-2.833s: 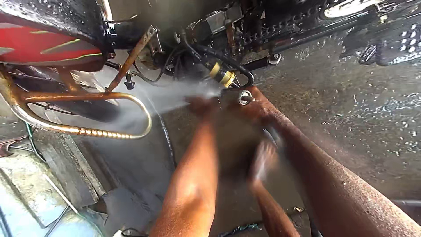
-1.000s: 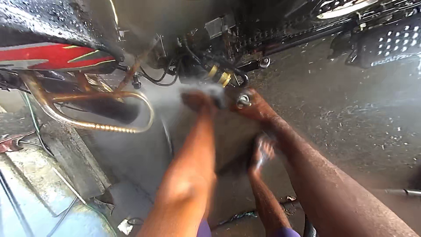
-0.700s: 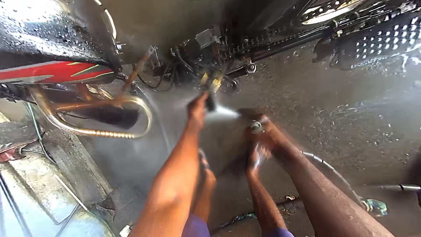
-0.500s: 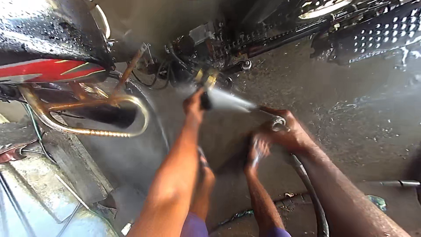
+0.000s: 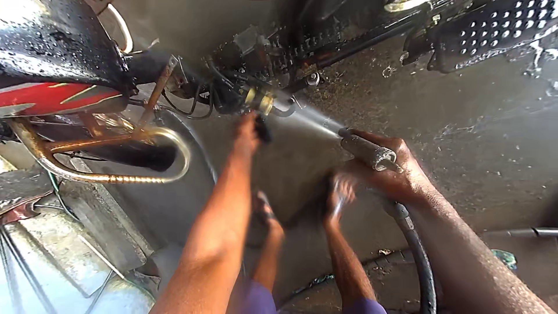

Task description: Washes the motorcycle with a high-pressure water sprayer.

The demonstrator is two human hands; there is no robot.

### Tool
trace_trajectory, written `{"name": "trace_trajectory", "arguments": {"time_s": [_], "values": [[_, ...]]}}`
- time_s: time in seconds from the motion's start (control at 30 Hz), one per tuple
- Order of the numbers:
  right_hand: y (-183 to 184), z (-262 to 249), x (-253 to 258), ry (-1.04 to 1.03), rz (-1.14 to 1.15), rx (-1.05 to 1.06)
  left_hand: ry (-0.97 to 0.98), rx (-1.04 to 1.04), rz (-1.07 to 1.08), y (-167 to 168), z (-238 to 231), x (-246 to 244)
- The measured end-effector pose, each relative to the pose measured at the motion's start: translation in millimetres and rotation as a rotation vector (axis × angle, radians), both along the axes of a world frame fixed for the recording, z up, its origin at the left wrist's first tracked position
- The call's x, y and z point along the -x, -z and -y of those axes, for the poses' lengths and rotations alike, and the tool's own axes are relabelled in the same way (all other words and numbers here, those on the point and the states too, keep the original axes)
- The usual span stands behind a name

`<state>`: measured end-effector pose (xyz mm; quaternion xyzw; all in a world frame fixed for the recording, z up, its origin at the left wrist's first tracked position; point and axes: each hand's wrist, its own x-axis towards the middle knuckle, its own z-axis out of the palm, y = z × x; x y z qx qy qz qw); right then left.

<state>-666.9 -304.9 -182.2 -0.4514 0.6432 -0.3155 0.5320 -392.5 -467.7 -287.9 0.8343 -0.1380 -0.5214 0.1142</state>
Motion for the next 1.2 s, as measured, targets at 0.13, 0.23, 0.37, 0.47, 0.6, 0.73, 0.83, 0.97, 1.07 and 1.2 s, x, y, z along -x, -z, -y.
{"name": "trace_trajectory", "arguments": {"time_s": [0.13, 0.23, 0.37, 0.47, 0.6, 0.73, 0.83, 0.97, 1.07, 1.2], "values": [[-2.5, -2.2, 2.7, 0.011, -0.018, 0.029, -0.089, 0.021, -0.031, 21.4, -9.0, -16.0], [-2.3, -5.4, 7.1, 0.011, -0.033, 0.044, -0.128, 0.01, -0.168, 32.8, -8.2, -31.2], [0.3, -7.3, 7.2, 0.021, -0.038, 0.036, -0.212, -0.002, -0.226, 20.6, -9.2, -25.9], [1.7, -5.5, 6.1, 0.013, -0.028, 0.052, -0.312, 0.011, -0.254, 16.2, -11.2, -17.0], [-4.4, -1.6, 7.7, 0.014, -0.04, 0.054, -0.358, 0.008, -0.358, 20.5, -11.1, -17.8], [-4.0, -4.0, 13.6, 0.019, -0.074, 0.079, -0.372, -0.01, -0.405, 19.6, -8.8, -16.7], [-0.3, -6.2, 15.5, 0.025, -0.077, 0.079, -0.279, -0.011, -0.385, 18.2, -6.4, -15.0], [-1.6, -5.7, 13.5, 0.029, -0.103, 0.048, 0.073, -0.012, -0.237, 16.4, -12.5, 7.5], [-5.3, -4.8, 15.0, 0.052, -0.108, 0.032, -0.037, 0.074, -0.311, 10.8, -21.4, 10.7], [-11.8, -5.0, 12.7, 0.073, -0.129, -0.024, -0.029, 0.12, -0.388, 3.1, -31.7, -2.6]]}}
